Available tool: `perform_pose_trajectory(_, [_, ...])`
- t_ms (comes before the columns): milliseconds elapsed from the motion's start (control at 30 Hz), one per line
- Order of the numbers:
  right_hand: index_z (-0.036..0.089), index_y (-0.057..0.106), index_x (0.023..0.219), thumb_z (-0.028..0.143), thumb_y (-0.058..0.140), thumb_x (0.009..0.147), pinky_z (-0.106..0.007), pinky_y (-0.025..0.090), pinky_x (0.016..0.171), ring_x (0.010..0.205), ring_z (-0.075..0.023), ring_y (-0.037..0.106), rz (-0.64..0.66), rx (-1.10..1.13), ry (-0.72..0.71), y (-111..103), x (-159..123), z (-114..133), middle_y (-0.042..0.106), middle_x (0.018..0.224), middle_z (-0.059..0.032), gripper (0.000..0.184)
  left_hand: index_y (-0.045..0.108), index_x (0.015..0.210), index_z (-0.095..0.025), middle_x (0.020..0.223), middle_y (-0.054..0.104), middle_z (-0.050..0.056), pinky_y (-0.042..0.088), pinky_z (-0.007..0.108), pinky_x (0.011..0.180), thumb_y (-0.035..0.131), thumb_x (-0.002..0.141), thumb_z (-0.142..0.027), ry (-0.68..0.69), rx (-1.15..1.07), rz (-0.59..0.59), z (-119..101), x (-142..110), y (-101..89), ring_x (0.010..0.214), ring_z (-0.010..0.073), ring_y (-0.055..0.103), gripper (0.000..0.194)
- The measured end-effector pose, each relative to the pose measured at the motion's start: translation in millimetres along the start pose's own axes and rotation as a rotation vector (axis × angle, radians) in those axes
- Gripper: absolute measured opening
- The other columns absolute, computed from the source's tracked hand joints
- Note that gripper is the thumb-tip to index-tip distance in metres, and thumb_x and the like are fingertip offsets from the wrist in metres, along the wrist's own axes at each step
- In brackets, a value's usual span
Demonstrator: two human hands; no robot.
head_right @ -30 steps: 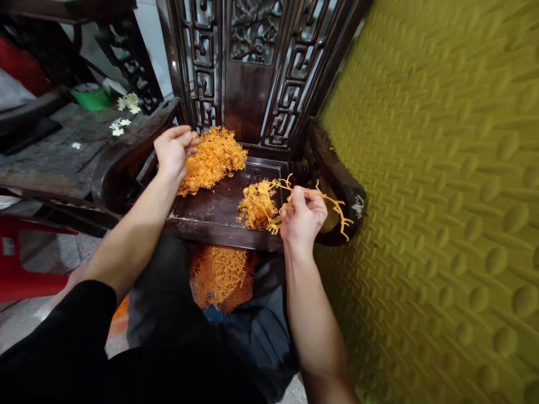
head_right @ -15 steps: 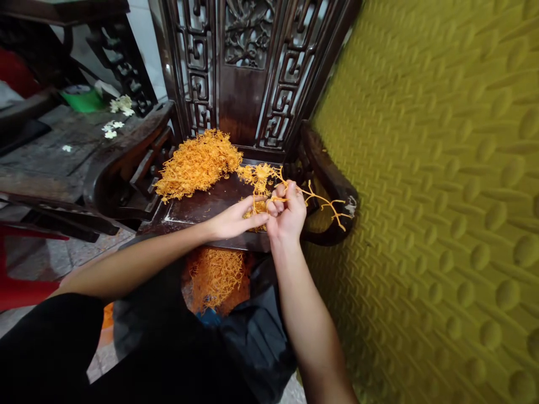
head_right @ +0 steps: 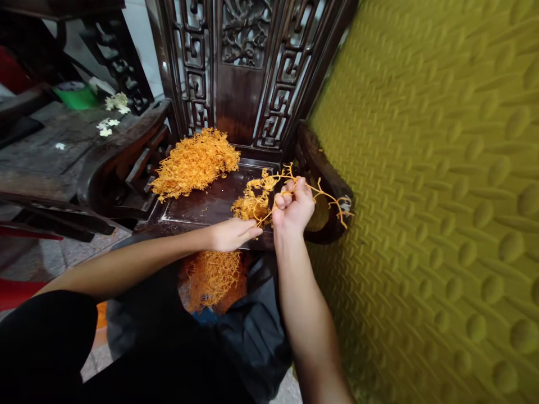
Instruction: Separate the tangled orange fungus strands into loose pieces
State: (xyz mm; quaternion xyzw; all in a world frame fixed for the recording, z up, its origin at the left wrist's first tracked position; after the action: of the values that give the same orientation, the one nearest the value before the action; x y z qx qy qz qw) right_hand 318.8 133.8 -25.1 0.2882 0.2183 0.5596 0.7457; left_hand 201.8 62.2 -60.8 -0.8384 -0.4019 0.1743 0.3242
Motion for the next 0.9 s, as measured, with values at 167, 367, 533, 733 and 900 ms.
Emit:
perform_pose_trajectory(167, [0.021,0.043,0.074,0.037,0.078,0.085,-0.013,0.026,0.033,0.038,-0.0008,0.031,-0.146,-0.164,0.018,-4.6,13.8,-26.3,0.044,0.059,0.0107,0.040,0.048,0.070,-0.022,0.061,0.055,0.000,0.044,0.031,0.064,0.036,0.106,-0.045,0.031,-0.077,-0.039,-18.6,-11.8,-0.7,0.058,0.0161,0.055,0.044])
perform_pose_trajectory(367, [0.022,0.042,0.071,0.039,0.076,0.086,-0.015,0.027,0.032,0.037,-0.0013,0.033,-0.205,-0.196,0.058,-0.6,32.5,-52.0,0.044,0.056,0.0108,0.041,0.051,0.067,-0.022,0.061,0.058,0.003,0.046,0.033,0.064,0.034,0.106,-0.040,0.133,-0.166,-0.076,-44.3,-29.5,0.0,0.056,0.0163,0.055,0.046])
perform_pose_trajectory(533, [0.021,0.040,0.070,0.033,0.071,0.091,-0.014,0.024,0.033,0.037,-0.0008,0.029,-0.280,-0.189,0.021,-11.2,59.7,-41.4,0.038,0.053,0.0117,0.040,0.059,0.076,-0.025,0.067,0.063,0.007,0.044,0.036,0.055,0.044,0.102,-0.048,0.208,-0.106,0.265,-75.5,-45.8,42.6,0.059,0.0222,0.062,0.038])
perform_pose_trajectory(733, [0.021,0.050,0.073,0.032,0.081,0.080,-0.016,0.028,0.034,0.039,-0.0025,0.036,-0.056,-0.272,-0.164,1.3,33.4,2.8,0.050,0.058,0.0088,0.034,0.058,0.100,-0.019,0.088,0.068,0.006,0.050,0.032,0.080,0.056,0.101,-0.042,0.207,-0.168,-0.037,-54.5,-29.6,-33.0,0.081,0.0187,0.065,0.023])
perform_pose_trajectory(900, [0.022,0.050,0.073,0.038,0.089,0.070,-0.016,0.022,0.033,0.038,-0.0016,0.030,-0.007,-0.340,-0.294,-13.2,-6.2,42.7,0.055,0.059,0.0085,0.042,0.059,0.107,-0.018,0.100,0.071,0.010,0.050,0.036,0.088,0.056,0.100,-0.042,0.073,-0.005,-0.121,-1.7,-3.8,-56.3,0.094,0.0233,0.066,0.025])
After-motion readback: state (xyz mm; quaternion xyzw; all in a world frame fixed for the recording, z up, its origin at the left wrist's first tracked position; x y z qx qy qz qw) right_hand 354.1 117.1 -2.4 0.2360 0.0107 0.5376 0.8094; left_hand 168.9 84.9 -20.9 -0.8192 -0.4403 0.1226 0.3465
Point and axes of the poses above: each hand's wrist, its own x-axis towards the middle knuckle, its own y-axis out of the palm, z = x × y, the point moved 10 cm from there along x, towards the middle knuckle
